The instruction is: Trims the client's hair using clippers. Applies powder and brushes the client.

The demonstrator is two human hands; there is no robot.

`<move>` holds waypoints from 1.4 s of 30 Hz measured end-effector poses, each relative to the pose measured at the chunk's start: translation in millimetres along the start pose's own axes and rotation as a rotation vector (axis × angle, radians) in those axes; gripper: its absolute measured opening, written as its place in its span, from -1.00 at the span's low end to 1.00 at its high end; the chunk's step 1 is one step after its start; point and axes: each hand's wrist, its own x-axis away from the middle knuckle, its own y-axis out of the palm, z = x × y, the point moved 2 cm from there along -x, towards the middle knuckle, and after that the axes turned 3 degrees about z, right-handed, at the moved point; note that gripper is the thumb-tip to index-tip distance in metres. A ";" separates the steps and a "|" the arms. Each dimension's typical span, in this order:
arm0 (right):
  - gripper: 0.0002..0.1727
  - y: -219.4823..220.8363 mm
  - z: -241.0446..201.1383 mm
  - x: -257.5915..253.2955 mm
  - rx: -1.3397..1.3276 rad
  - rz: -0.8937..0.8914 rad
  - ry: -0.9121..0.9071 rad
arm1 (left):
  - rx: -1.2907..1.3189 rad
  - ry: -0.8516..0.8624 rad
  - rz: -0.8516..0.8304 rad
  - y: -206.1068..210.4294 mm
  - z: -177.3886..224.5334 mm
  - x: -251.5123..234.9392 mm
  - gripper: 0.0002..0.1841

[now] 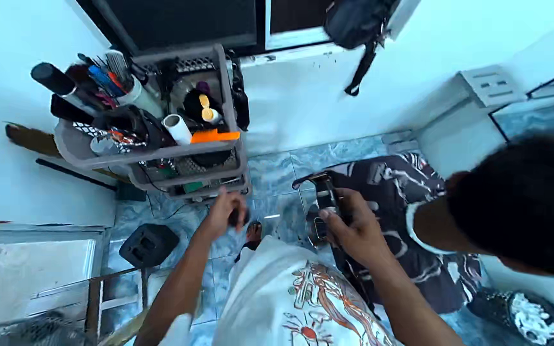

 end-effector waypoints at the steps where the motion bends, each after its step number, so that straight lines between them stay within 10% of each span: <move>1: -0.45 1.5 -7.7 -16.6 -0.171 -0.009 0.074 | 0.055 -0.038 0.043 -25.4 -11.9 15.4 0.00; 6: -0.58 48.9 -65.0 -171.0 -0.736 0.094 -0.027 | 0.233 -0.003 0.330 -98.1 -44.1 36.2 -0.05; 14: -0.27 187.4 -90.7 -415.1 -0.716 0.182 0.035 | 0.288 0.060 0.632 -139.9 -60.7 46.5 -0.09; 28: -0.20 189.0 -56.9 -470.3 -0.583 0.344 0.264 | 0.325 -0.106 1.066 -180.3 -90.0 131.1 -0.23; 32: -0.19 181.9 -52.4 -471.3 -0.544 0.360 0.213 | 0.114 0.044 0.954 -175.4 -54.0 102.9 -0.33; 36: -0.22 176.6 -34.3 -472.7 -0.559 0.406 0.274 | -0.410 0.294 0.698 -155.0 72.5 11.7 -0.44; 42: -0.55 182.6 42.1 -475.8 -0.843 0.193 0.680 | -1.308 -0.162 0.579 -133.5 207.3 -192.4 -0.31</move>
